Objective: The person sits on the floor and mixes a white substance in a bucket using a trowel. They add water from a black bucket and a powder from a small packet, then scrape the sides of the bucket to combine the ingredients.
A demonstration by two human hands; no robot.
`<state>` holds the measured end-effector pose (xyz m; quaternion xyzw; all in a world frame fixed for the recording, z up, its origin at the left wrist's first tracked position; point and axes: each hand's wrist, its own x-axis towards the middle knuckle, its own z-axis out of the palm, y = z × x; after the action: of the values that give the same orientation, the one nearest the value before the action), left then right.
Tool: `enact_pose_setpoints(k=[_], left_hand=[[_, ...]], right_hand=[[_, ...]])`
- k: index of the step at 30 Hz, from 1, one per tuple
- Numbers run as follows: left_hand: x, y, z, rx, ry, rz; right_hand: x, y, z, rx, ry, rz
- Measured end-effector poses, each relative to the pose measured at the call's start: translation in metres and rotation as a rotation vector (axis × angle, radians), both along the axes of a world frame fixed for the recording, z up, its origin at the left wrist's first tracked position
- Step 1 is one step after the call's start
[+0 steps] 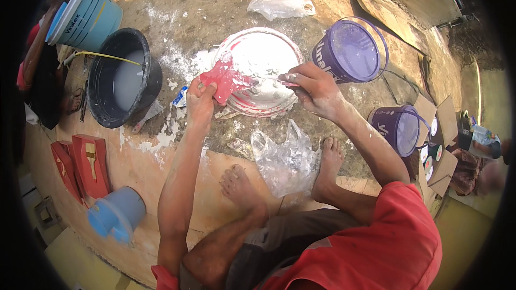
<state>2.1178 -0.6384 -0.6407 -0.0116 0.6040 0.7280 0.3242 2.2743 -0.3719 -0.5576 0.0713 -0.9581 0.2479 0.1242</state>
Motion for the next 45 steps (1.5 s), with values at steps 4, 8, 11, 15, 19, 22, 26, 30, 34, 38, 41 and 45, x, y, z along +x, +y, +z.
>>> enact_pose_setpoints(k=[4, 8, 11, 15, 19, 22, 26, 30, 34, 38, 41, 45], left_hand=[[0.012, 0.006, -0.010, 0.013, 0.067, 0.028], [0.024, 0.003, -0.004, -0.007, 0.044, -0.035], [0.030, -0.002, -0.001, 0.014, -0.010, -0.098], [0.041, -0.016, -0.020, -0.308, 0.137, -0.179], [0.054, -0.031, -0.045, -0.504, 0.213, -0.198], [0.058, -0.042, -0.045, -0.542, 0.201, -0.182], [0.048, -0.053, -0.034, -0.629, 0.209, -0.175], [0.039, -0.059, -0.044, -0.686, 0.197, -0.079], [0.011, -0.067, -0.006, -0.717, 0.167, -0.020], [0.003, -0.080, -0.026, -0.825, 0.303, 0.016], [0.005, -0.083, -0.028, -0.797, 0.178, -0.047], [0.015, -0.090, -0.050, -0.706, 0.131, -0.010]], right_hand=[[0.005, -0.055, -0.003, 0.232, -0.091, 0.004], [-0.003, -0.057, -0.025, 0.199, -0.061, -0.058], [-0.021, -0.052, -0.041, 0.173, -0.061, -0.128], [-0.043, -0.027, -0.056, -0.057, -0.093, -0.348], [-0.050, -0.003, -0.060, -0.158, -0.428, -0.555], [-0.051, 0.006, -0.052, -0.225, -0.417, -0.575], [-0.102, 0.034, -0.047, -0.180, -0.607, -0.569], [-0.176, 0.059, -0.052, -0.292, -0.709, -0.456], [-0.255, 0.067, -0.064, -0.250, -0.863, -0.382], [-0.313, 0.063, -0.055, -0.109, -1.007, -0.389], [-0.347, 0.068, -0.067, 0.015, -1.151, -0.365], [-0.379, 0.050, -0.088, 0.022, -1.310, -0.260]])
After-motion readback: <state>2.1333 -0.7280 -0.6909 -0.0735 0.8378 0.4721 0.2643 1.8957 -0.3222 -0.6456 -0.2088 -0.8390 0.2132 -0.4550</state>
